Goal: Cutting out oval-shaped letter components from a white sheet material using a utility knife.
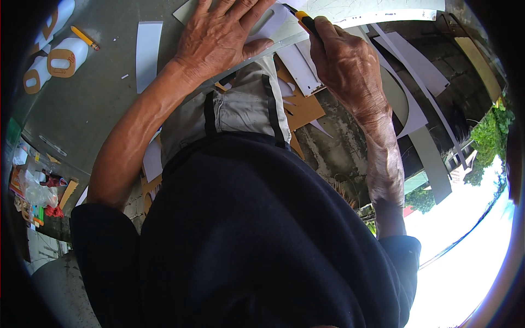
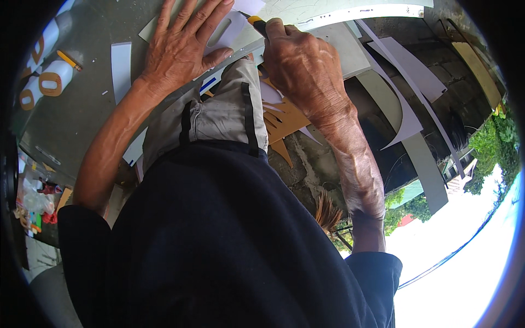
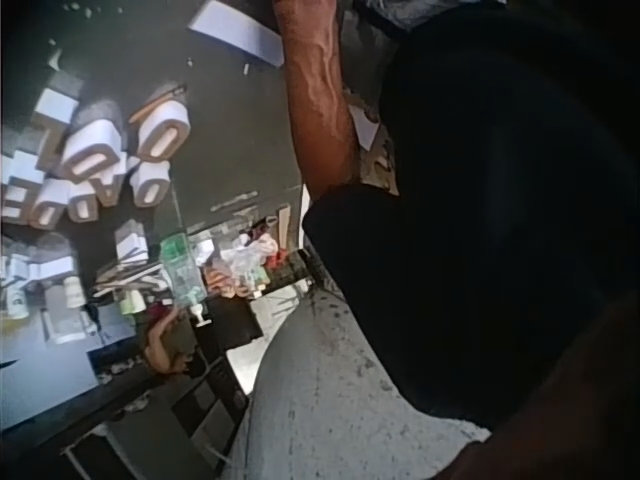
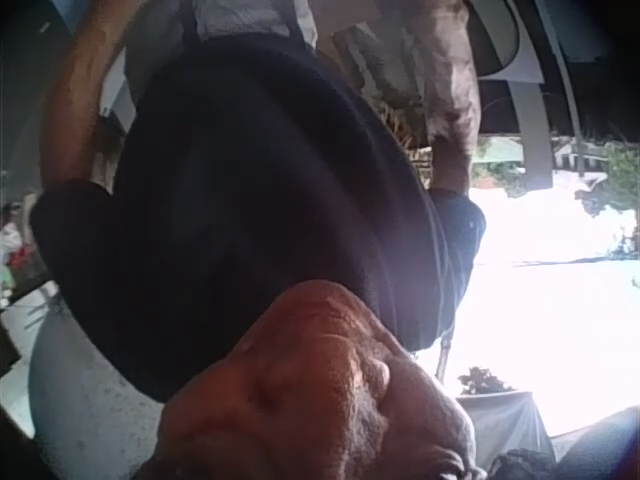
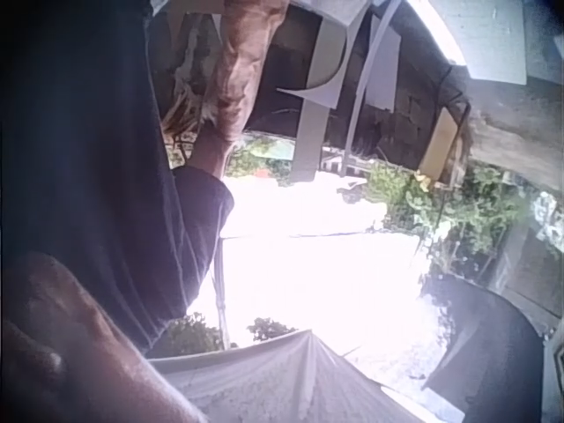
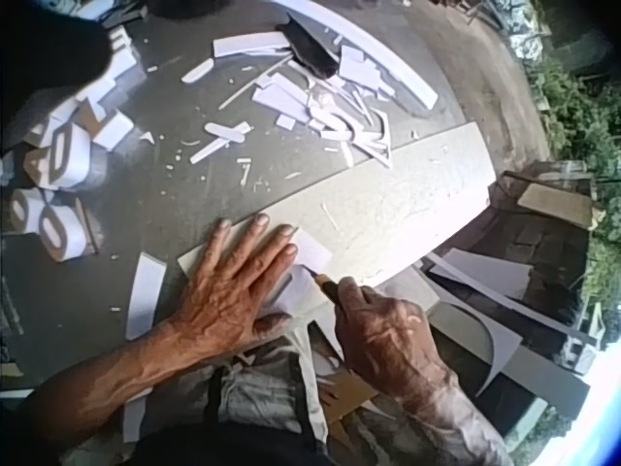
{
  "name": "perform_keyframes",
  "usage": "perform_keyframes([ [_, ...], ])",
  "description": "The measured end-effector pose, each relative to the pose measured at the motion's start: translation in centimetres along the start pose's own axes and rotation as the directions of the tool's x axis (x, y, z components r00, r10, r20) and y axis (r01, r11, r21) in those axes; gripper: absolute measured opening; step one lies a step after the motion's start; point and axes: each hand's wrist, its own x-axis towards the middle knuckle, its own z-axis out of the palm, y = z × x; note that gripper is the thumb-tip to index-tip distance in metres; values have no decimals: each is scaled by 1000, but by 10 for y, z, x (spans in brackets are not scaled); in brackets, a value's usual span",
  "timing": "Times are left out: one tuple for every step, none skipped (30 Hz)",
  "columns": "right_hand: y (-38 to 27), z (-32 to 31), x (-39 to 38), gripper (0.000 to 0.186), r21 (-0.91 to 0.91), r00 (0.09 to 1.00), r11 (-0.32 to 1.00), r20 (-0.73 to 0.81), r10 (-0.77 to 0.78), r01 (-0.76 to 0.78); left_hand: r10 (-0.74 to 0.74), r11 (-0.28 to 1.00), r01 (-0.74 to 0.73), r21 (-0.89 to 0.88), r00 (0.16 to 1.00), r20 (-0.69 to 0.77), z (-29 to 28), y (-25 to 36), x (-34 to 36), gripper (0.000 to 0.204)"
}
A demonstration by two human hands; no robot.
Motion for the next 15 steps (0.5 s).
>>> perform_keyframes([
  [0,0,-1,15,4,1000,1000,4,9,-9,4,1000,-4,-5,1000,1,0,0,0,87],
  [0,1,-2,15,7,1000,1000,7,17,-17,6,1000,-6,-6,1000,0,1,0,0,87],
  [0,1,-1,15,7,1000,1000,7,15,-15,7,1000,-7,-2,1000,-11,2,0,0,87],
  [-2,1,-1,15,0,1000,1000,14,27,-27,9,1000,-9,3,1000,-21,2,0,0,87],
  [-3,1,0,14,-7,999,999,21,40,-39,8,1000,-8,3,1000,-22,2,-1,0,87],
  [-4,1,-1,14,-8,999,999,21,39,-39,5,1000,-5,-5,1000,-13,1,0,0,87],
  [-5,2,-2,14,-10,999,999,14,46,-46,2,1000,-2,-14,1000,-4,-1,0,0,87],
  [-5,2,-2,13,-12,999,999,7,53,-53,2,1000,-2,-14,1000,-5,-2,0,0,87],
  [-6,2,-2,13,-13,999,999,8,53,-53,3,1000,-3,-11,1000,6,-3,0,1,87],
  [-7,2,-2,13,-8,998,998,5,62,-62,3,1000,-3,-8,1000,17,-4,1,1,87],
  [-7,3,-3,13,-3,998,998,3,70,-70,4,1000,-4,-9,1000,17,-3,0,1,87],
  [-8,4,-3,13,-3,998,998,3,70,-70,4,1000,-4,-4,1000,7,-2,0,1,87],
  [-8,5,-3,13,7,997,997,2,75,-75,4,1000,-4,1,1000,-3,-1,-1,0,87],
  [-9,6,-4,14,17,997,997,1,79,-79,4,1000,-4,2,1000,-3,-1,-1,0,87],
  [-9,6,-4,14,16,997,997,1,81,-81,5,1000,-5,-2,1000,-6,-1,0,1,88],
])
